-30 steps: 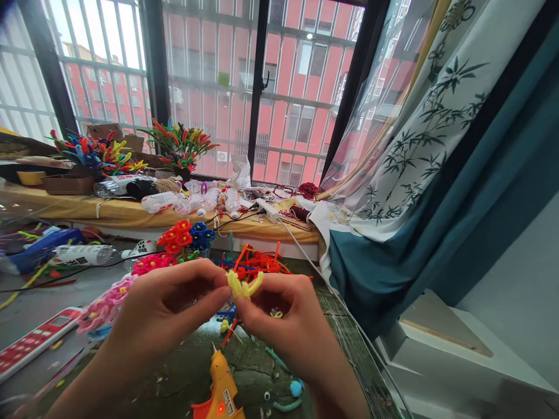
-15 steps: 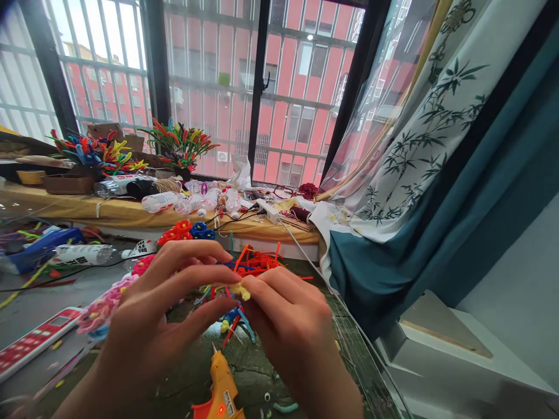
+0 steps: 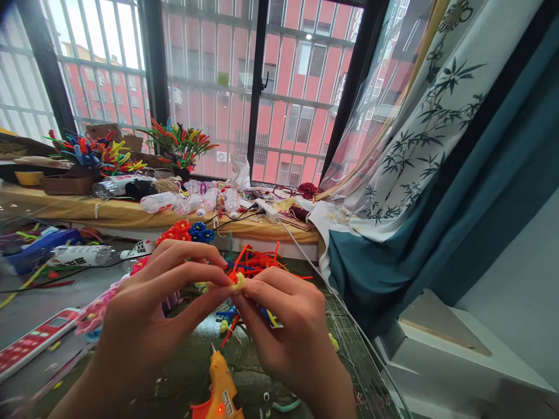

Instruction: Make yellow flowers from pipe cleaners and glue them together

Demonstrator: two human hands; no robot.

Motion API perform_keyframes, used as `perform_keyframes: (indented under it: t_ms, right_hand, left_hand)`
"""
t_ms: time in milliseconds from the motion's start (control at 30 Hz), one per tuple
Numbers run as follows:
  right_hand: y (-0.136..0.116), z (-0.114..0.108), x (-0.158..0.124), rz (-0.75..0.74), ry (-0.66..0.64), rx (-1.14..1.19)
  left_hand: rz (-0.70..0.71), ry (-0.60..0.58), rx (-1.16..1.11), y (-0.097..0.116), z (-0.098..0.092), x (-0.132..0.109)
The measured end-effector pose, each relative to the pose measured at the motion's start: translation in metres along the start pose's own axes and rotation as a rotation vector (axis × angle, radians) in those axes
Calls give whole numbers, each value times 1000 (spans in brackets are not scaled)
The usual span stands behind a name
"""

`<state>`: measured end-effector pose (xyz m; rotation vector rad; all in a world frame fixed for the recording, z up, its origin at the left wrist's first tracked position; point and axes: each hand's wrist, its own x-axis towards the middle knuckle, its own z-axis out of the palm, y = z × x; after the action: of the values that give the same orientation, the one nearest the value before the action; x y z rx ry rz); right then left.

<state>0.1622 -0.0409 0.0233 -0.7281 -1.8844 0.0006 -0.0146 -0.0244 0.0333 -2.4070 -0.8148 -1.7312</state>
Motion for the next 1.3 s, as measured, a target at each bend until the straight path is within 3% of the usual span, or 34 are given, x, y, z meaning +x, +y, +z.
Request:
perform_keyframes:
  t_ms: [267,567,800,933,1133,1300]
  right_hand:
    - [1,-1,0,28,-32,9]
    - [4,7,-2,53,43,32]
    - [5,5,2,126,-92,56]
    - [7,5,1,165,-174,85]
    - [9,6,1,200,-134,119]
    - [6,7,3,224,-124,53]
  left_hand:
    - [-19,-86,-1,0,-1,-2]
    - [-31,-117,41,-5,-1,-2]
    - [-148,-143,-59,-14,-1,-2]
    - [-85,-159,-57,-11,1,-2]
    - [-15,-115,139,-5,0,1]
    - [36,-99,141,-2,1,0]
